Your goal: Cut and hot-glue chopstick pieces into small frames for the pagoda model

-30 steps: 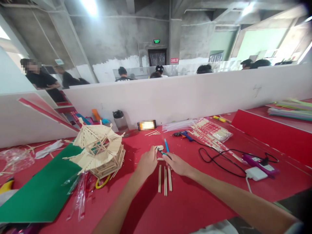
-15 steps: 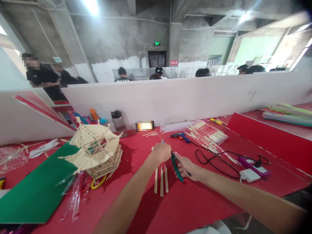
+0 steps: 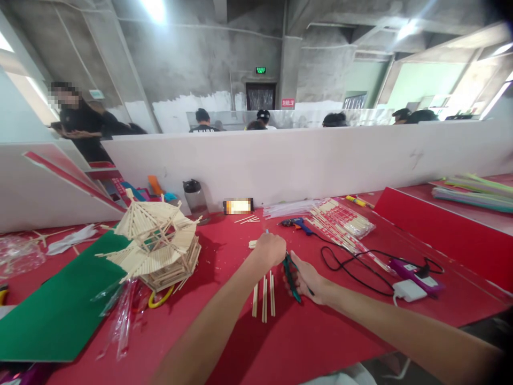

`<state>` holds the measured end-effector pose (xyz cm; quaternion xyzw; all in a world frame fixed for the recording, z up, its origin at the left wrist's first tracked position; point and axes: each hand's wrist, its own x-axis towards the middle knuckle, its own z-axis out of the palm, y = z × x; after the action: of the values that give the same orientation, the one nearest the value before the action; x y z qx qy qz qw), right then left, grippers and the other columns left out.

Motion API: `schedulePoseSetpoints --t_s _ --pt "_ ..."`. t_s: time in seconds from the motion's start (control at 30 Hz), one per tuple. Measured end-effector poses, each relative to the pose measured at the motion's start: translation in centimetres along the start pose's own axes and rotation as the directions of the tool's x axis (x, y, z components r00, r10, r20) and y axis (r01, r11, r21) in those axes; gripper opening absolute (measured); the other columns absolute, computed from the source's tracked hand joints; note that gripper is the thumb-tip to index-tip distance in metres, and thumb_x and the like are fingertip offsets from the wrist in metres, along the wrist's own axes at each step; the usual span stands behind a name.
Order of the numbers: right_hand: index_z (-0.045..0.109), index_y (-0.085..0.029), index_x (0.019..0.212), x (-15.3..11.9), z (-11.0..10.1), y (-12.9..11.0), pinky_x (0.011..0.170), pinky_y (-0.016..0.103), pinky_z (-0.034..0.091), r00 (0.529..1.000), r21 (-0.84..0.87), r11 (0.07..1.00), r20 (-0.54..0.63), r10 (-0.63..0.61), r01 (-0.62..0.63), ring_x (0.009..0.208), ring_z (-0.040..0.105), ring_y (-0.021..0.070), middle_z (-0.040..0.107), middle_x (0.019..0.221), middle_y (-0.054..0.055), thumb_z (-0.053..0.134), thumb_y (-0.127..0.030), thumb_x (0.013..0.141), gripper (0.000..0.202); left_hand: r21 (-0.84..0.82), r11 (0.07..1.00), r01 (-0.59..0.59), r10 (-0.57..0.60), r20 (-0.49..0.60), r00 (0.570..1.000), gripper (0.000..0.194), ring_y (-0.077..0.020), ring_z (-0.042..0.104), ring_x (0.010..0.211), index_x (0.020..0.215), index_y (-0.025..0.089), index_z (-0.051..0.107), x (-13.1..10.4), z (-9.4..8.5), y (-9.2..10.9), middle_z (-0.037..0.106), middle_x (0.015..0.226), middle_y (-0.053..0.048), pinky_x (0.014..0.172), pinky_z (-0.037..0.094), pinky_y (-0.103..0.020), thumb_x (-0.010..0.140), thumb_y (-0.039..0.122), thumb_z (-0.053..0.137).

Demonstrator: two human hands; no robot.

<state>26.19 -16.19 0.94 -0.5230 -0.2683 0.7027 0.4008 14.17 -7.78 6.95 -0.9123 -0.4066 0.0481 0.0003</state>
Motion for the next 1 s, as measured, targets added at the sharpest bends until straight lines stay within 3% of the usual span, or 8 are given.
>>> schedulePoseSetpoints --t_s 0.27,0.43,0.53,0.7,0.83,1.0 --pt "0.056 -0.018 0.081 -0.1 0.4 0.4 0.048 0.027 0.048 1.0 0.055 0.998 -0.003 -0.01 0.01 0.05 0.057 0.0155 0.06 0.062 0.003 0.026 -0.06 0.1 0.055 0.041 0.999 0.027 -0.025 -0.053 0.998 0.027 -0.03 0.072 0.093 0.097 0.01 0.076 -0.4 -0.1 0.6 0.074 0.088 -0.022 0.082 0.054 -0.037 0.09 0.019 0.052" --pt "0.059 -0.017 0.082 -0.1 -0.3 -0.1 0.051 0.027 0.049 0.998 -0.008 1.0 0.067 -0.008 0.008 0.054 0.058 0.0157 0.062 0.066 0.005 0.029 -0.065 0.097 0.059 0.037 0.998 0.051 -0.048 -0.08 0.996 0.025 -0.029 0.073 0.092 0.097 0.01 0.074 -1.0 0.0 0.4 0.074 0.089 -0.022 0.082 0.054 -0.035 0.091 0.019 0.052" --pt "0.061 -0.016 0.08 0.1 -0.8 -0.8 0.056 0.026 0.051 0.997 -0.092 0.996 0.081 0.009 -0.002 0.058 0.062 0.0165 0.064 0.067 0.008 0.033 -0.068 0.094 0.061 0.032 0.997 0.072 -0.068 -0.104 0.992 0.024 -0.0286 0.072 0.094 0.1 0.009 0.072 -1.1 -0.1 0.2 0.074 0.091 -0.021 0.082 0.053 -0.035 0.092 0.018 0.051" --pt "0.061 -0.015 0.08 0.9 -0.9 -2.7 0.059 0.024 0.053 0.999 -0.122 0.992 0.03 -0.03 0.034 0.061 0.065 0.0154 0.067 0.069 0.008 0.032 -0.059 0.099 0.056 0.018 0.994 0.111 -0.107 -0.16 0.981 0.027 -0.028 0.071 0.097 0.11 0.009 0.065 -0.7 -0.6 -0.7 0.073 0.096 -0.021 0.085 0.052 -0.035 0.095 0.016 0.045" --pt "0.062 -0.015 0.08 1.8 -0.7 -4.6 0.063 0.027 0.056 0.999 -0.128 0.991 0.011 0.042 -0.041 0.063 0.065 0.0144 0.068 0.073 0.007 0.041 -0.06 0.097 0.053 0.005 0.99 0.142 -0.138 -0.196 0.971 0.027 -0.0291 0.071 0.096 0.115 0.01 0.059 -0.3 -0.6 -1.7 0.072 0.097 -0.02 0.084 0.051 -0.037 0.096 0.017 0.041" --pt "0.06 -0.016 0.075 2.7 -0.5 -6.3 0.052 0.027 0.053 0.994 -0.202 0.974 -0.013 0.105 -0.105 0.053 0.06 0.014 0.066 0.066 0.004 0.039 -0.058 0.099 0.053 -0.002 0.983 0.182 -0.178 -0.232 0.956 0.027 -0.033 0.071 0.093 0.117 0.011 0.054 -0.2 0.1 -2.4 0.072 0.096 -0.019 0.079 0.051 -0.042 0.097 0.016 0.037"
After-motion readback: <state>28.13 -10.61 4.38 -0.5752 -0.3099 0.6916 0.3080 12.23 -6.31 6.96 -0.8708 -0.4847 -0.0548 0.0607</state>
